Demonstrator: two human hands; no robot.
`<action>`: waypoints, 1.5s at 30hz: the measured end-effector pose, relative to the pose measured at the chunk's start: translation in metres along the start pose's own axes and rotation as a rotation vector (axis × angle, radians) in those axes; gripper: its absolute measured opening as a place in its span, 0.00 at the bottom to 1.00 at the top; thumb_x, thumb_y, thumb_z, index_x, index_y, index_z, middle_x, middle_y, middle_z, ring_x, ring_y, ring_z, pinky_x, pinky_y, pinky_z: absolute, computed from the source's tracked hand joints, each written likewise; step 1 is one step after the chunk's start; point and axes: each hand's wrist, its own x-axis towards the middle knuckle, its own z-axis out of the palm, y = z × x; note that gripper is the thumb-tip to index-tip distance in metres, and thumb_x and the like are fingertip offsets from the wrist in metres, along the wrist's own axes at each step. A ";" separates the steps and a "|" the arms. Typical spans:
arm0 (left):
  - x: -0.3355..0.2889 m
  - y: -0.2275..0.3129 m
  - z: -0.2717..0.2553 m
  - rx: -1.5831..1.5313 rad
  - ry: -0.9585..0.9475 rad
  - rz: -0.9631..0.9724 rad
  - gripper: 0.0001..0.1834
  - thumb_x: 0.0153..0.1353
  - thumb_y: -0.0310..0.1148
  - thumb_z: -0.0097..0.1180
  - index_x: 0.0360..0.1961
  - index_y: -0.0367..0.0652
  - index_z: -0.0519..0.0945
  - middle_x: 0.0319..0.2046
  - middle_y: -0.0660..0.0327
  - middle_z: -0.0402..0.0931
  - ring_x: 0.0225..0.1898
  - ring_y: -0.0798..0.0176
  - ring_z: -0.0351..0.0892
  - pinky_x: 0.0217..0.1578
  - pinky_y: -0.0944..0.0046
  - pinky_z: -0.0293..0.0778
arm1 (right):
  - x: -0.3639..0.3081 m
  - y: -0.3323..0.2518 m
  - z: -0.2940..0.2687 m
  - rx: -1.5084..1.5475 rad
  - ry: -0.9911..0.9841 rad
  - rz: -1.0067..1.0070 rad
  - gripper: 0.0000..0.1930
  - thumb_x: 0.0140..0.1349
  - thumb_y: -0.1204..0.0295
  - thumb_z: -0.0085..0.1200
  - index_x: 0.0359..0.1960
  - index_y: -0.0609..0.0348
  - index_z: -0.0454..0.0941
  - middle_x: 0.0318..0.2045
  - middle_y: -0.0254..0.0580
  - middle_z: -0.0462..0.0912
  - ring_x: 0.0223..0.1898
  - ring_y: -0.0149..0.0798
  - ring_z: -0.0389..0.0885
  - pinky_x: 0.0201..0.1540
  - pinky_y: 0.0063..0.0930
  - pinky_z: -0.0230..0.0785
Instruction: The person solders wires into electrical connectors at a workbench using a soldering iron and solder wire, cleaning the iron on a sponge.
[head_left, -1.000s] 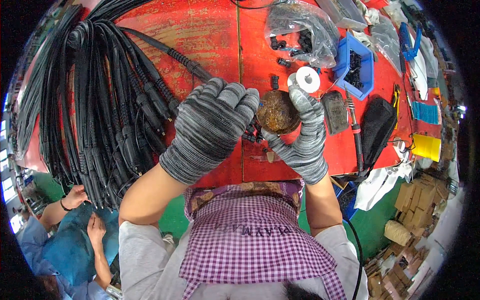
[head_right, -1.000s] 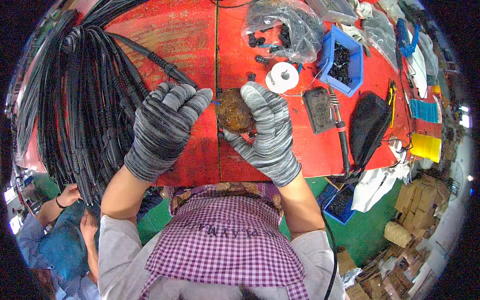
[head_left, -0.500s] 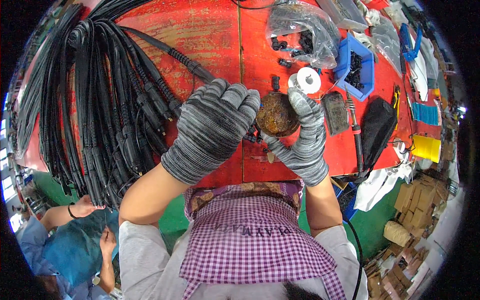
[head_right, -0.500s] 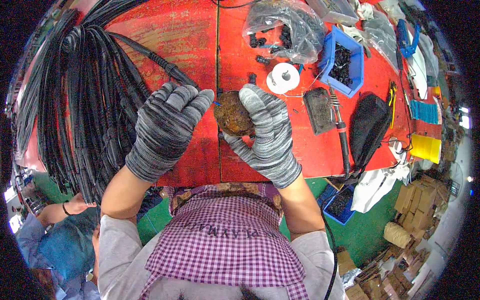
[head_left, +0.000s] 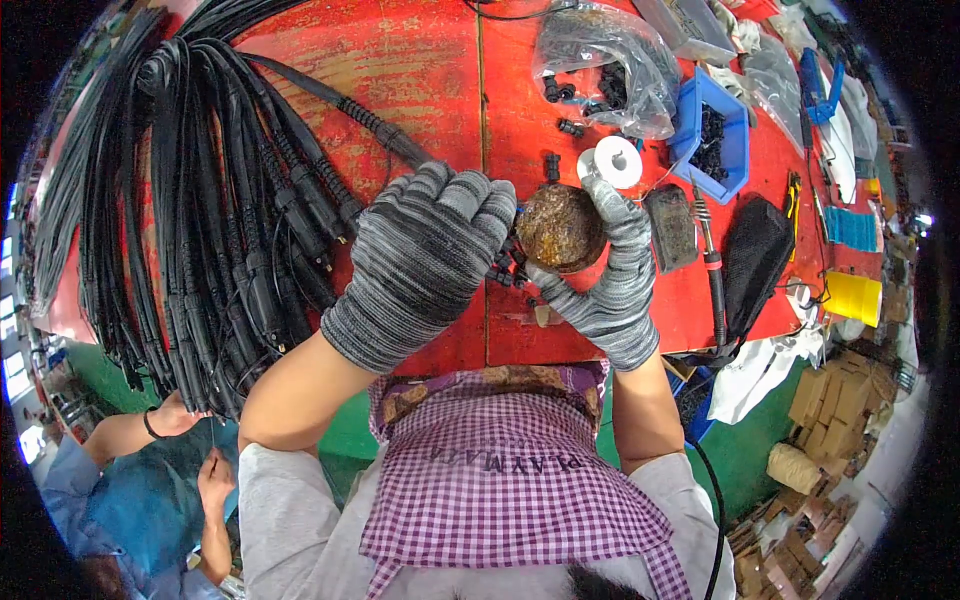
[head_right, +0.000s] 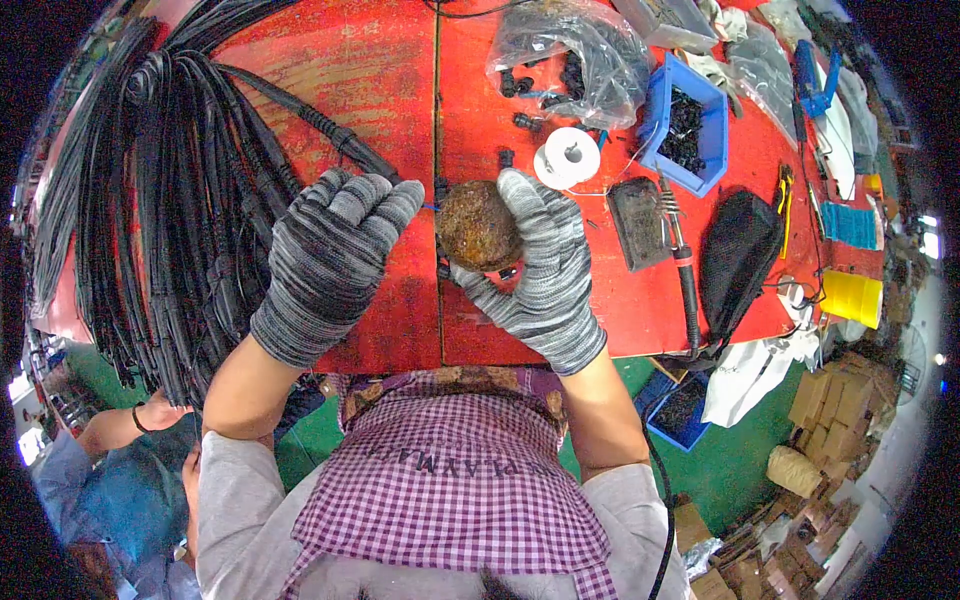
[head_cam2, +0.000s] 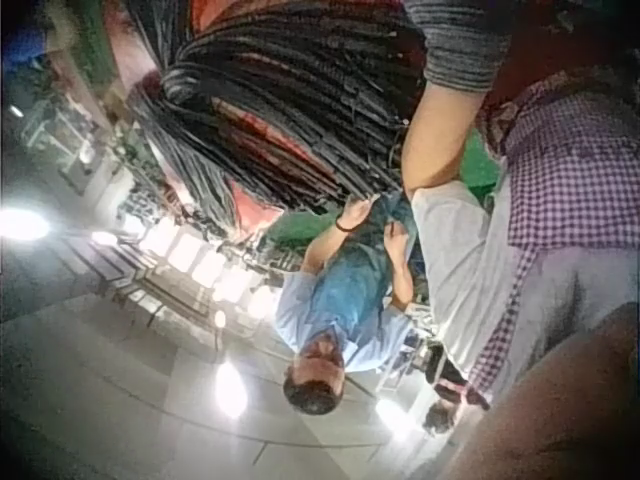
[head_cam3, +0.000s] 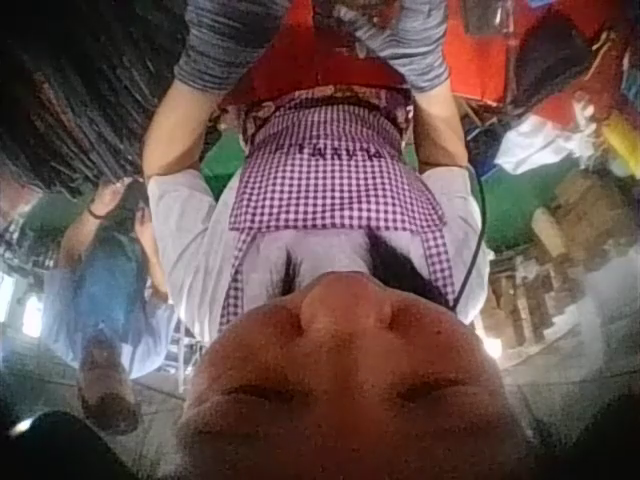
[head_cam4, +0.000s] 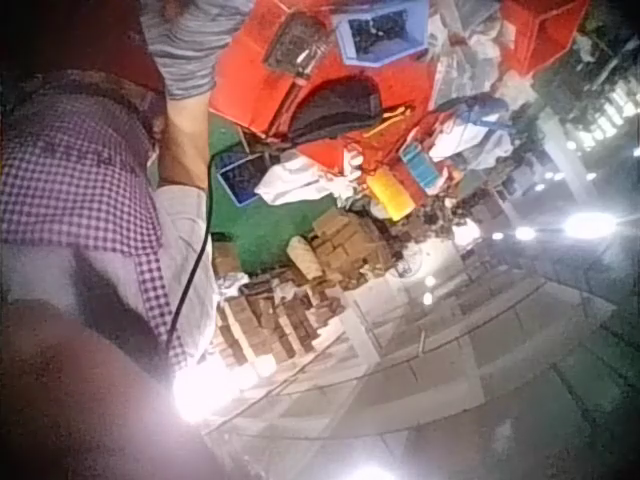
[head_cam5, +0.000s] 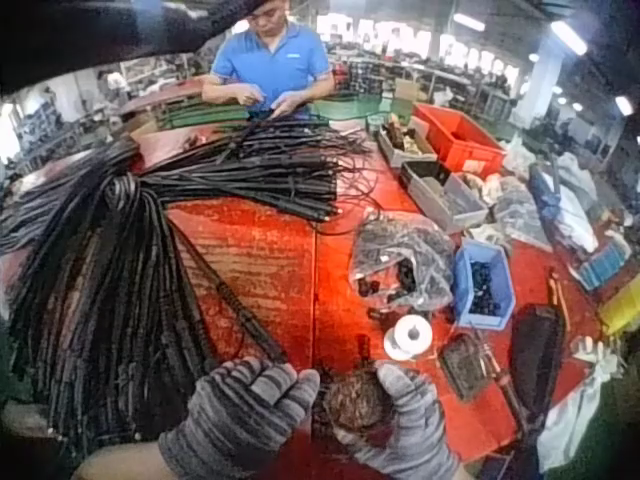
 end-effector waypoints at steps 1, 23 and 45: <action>0.001 0.001 -0.002 -0.008 -0.037 -0.030 0.17 0.43 0.30 0.46 0.38 0.43 0.76 0.28 0.60 0.72 0.31 0.59 0.72 0.32 0.62 0.70 | -0.001 0.001 0.000 -0.012 -0.013 0.030 0.38 0.36 0.66 0.64 0.51 0.63 0.61 0.46 0.49 0.69 0.46 0.49 0.68 0.49 0.37 0.61; -0.062 0.010 0.014 -1.360 -0.166 -0.930 0.09 0.55 0.26 0.49 0.38 0.40 0.73 0.26 0.68 0.72 0.26 0.78 0.68 0.27 0.79 0.66 | -0.014 0.105 0.041 -0.311 0.403 0.617 0.44 0.29 0.63 0.70 0.50 0.67 0.59 0.44 0.47 0.66 0.46 0.41 0.67 0.51 0.30 0.60; -0.075 0.016 0.035 -1.471 -0.230 -0.896 0.07 0.55 0.23 0.46 0.36 0.41 0.72 0.23 0.68 0.71 0.24 0.78 0.67 0.26 0.77 0.65 | -0.049 0.064 0.047 0.485 -0.251 0.847 0.05 0.50 0.75 0.52 0.30 0.59 0.75 0.25 0.38 0.74 0.24 0.32 0.71 0.28 0.21 0.67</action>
